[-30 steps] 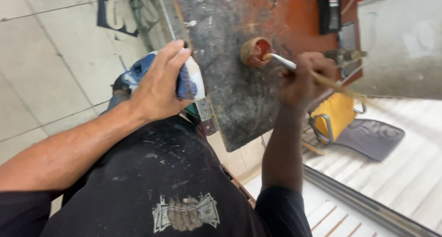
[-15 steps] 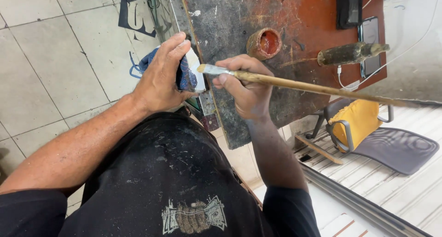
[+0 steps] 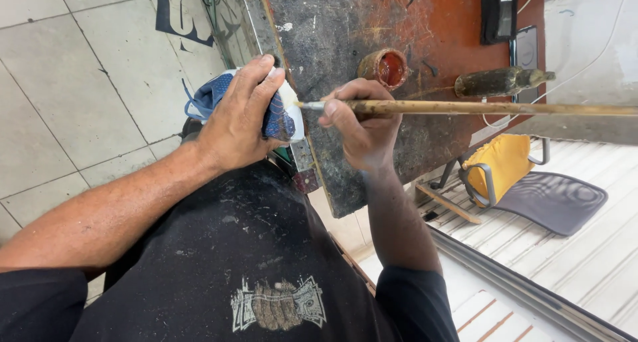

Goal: Applying a liquid coating to a shoe sole using a brush and refilling the liquid container

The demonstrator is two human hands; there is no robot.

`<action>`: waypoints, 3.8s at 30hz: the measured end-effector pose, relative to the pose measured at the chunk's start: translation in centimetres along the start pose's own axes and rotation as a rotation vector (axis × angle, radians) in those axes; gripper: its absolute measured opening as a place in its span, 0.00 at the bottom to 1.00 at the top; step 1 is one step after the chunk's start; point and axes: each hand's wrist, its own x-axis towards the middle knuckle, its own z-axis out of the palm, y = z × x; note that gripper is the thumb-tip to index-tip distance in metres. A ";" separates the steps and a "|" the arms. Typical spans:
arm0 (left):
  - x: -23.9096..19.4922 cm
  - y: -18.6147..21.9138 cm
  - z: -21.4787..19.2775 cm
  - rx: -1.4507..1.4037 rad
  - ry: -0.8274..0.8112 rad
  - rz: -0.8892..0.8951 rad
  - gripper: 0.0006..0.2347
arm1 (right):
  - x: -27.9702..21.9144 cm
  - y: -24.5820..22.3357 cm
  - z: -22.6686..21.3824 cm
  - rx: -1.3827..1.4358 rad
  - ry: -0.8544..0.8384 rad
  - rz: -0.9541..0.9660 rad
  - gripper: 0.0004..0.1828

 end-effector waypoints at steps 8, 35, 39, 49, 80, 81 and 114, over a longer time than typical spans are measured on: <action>-1.0 -0.9 -0.1 0.031 -0.123 -0.014 0.52 | 0.5 -4.4 -0.2 -0.356 -0.320 -0.008 0.05; -0.4 -0.5 -0.4 0.075 -0.158 -0.042 0.53 | 0.3 -2.2 0.2 -0.350 -0.038 -0.154 0.04; -0.5 -0.7 -0.2 0.081 -0.146 -0.043 0.53 | 0.5 -1.9 0.2 -0.140 -0.125 -0.058 0.05; -0.1 -0.2 -0.1 0.181 -0.192 -0.096 0.52 | 1.3 -2.5 0.4 -0.261 -0.188 -0.171 0.09; 2.2 0.8 -4.9 0.171 -0.351 -0.144 0.50 | 1.2 -6.9 0.2 -0.212 -0.240 -0.171 0.03; 2.4 1.2 -5.4 0.212 -0.396 -0.198 0.51 | 1.1 -7.2 0.9 -0.198 -0.253 -0.183 0.05; 1.9 4.3 -8.0 0.884 0.040 0.047 0.26 | -1.5 -3.9 5.8 -0.768 -0.021 -0.498 0.08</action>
